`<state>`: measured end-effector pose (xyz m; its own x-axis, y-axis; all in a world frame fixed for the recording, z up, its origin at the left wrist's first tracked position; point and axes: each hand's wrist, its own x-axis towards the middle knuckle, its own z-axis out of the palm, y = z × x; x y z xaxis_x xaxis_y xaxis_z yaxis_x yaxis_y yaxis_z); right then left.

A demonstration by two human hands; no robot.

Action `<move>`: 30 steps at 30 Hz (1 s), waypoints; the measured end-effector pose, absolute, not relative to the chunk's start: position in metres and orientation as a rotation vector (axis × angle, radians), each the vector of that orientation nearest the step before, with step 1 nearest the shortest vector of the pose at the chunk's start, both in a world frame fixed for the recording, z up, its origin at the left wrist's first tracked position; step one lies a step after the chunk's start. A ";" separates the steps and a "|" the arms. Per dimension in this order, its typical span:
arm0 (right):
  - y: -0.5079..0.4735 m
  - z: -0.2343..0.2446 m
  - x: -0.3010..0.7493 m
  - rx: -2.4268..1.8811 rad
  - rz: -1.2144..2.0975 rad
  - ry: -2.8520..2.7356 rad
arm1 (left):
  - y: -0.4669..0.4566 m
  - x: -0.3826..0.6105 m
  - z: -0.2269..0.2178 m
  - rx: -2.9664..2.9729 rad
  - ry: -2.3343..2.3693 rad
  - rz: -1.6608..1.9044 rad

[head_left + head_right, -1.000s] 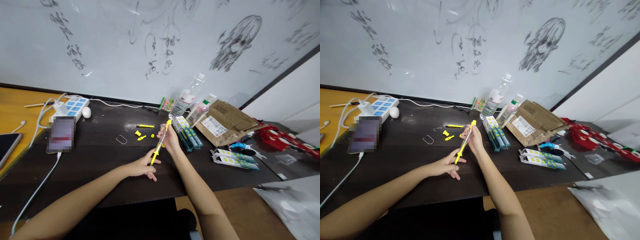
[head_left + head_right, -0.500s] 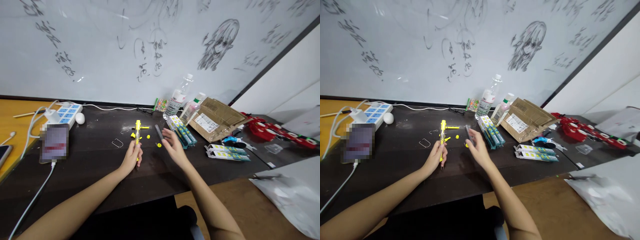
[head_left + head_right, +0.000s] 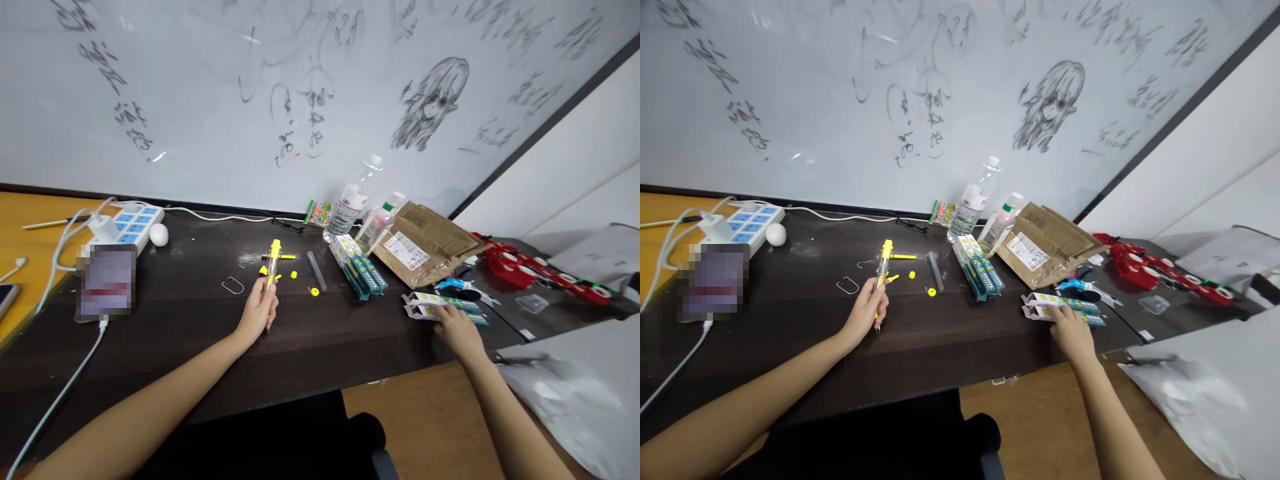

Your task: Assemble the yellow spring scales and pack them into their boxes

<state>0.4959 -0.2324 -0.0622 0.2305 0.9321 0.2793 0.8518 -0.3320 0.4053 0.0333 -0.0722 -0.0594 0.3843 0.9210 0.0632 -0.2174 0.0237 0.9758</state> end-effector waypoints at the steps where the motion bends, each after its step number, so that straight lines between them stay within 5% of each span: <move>1: -0.230 -0.061 0.496 2.321 0.724 1.697 | -0.072 0.033 -0.059 1.224 0.744 1.022; 13: -0.240 -0.016 0.445 2.306 0.703 1.872 | -0.067 0.030 -0.059 1.242 0.687 1.077; 23: -0.173 0.008 0.264 2.250 0.182 2.767 | -0.052 0.019 -0.047 1.345 0.702 1.209; 30: -0.141 -0.002 0.236 2.270 -0.025 2.803 | -0.032 -0.010 -0.015 1.579 0.671 1.201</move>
<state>0.2360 -0.1413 -0.0020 -0.1437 0.9292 0.3405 0.9229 0.2500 -0.2929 -0.0103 -0.0325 -0.0148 0.3527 0.8589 0.3714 -0.1343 -0.3464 0.9284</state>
